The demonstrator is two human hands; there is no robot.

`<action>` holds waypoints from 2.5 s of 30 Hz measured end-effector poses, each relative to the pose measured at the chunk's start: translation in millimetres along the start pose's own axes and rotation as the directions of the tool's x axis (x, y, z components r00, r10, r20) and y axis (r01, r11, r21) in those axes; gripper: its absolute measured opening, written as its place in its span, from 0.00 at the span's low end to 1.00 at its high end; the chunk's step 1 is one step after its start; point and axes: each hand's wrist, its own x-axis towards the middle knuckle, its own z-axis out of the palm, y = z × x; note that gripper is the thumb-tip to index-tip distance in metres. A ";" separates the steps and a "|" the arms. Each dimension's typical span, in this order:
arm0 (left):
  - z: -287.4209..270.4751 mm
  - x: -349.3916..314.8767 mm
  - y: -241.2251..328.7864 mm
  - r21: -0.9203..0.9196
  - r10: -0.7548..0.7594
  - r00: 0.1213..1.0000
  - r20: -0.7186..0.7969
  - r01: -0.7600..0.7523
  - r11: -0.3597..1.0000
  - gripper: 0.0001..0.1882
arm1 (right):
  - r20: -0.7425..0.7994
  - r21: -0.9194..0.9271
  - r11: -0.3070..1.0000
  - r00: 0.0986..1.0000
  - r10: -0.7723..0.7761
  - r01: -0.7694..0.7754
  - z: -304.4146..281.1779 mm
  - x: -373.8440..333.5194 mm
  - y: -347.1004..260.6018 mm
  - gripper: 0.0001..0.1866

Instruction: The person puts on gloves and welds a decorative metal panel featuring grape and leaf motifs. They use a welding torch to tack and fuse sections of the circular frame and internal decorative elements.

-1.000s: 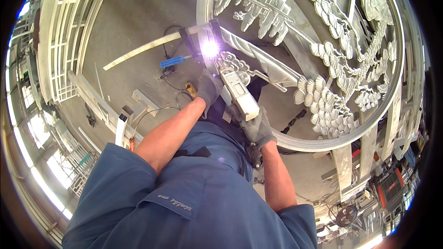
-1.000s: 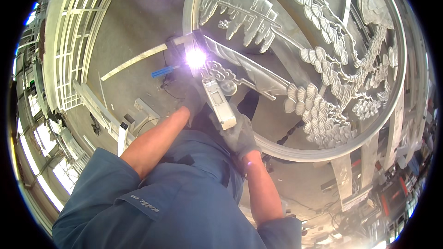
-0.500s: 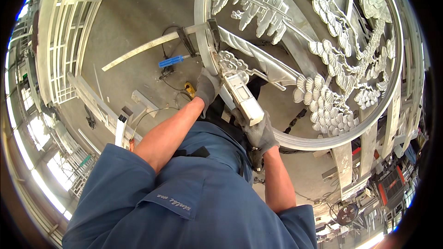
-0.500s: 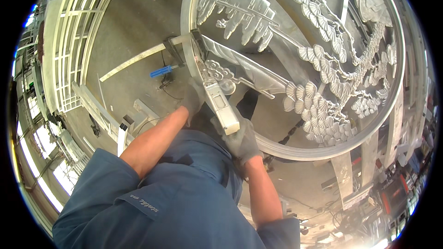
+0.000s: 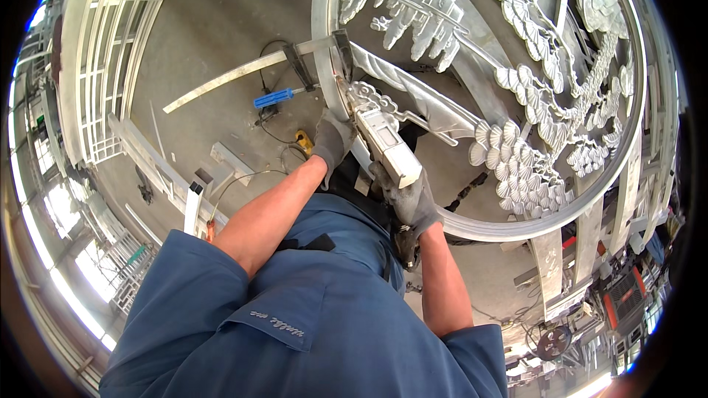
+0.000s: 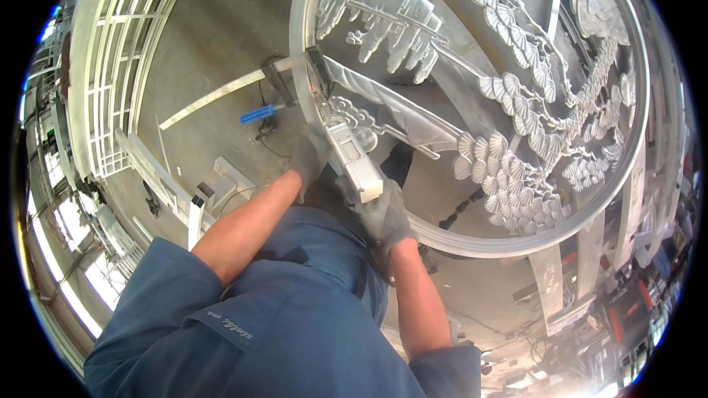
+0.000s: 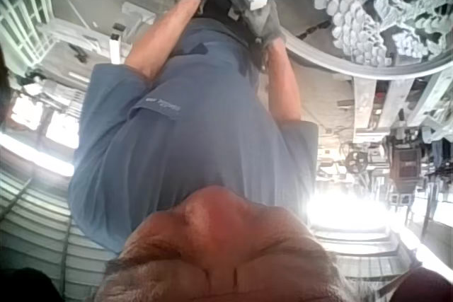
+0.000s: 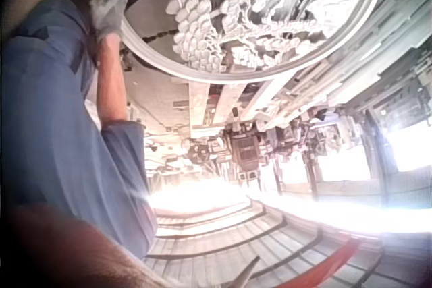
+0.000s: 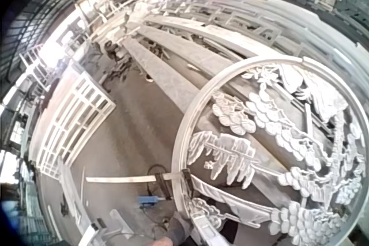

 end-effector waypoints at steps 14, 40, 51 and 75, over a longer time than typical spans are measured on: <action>0.0 10.3 -14.4 -0.138 -0.146 0.980 0.132 0.164 0.977 0.35 | 0.012 0.085 0.995 0.999 0.052 -0.053 0.2 2.0 -4.1 0.17; 4.0 7.2 -27.6 0.127 0.191 0.980 0.053 -0.196 0.972 0.28 | 0.153 0.101 0.964 0.961 0.230 -0.246 -10.3 0.9 -3.8 0.20; -19.4 -21.0 49.3 0.062 -0.125 0.992 -0.030 0.127 0.990 0.24 | 0.043 0.206 0.968 0.990 0.134 -0.140 -9.2 -4.6 -5.8 0.17; -8.9 -1.7 1.0 0.226 -0.066 0.992 0.112 0.040 0.973 0.28 | 0.040 0.165 0.970 0.984 0.176 -0.180 -3.5 6.1 6.9 0.19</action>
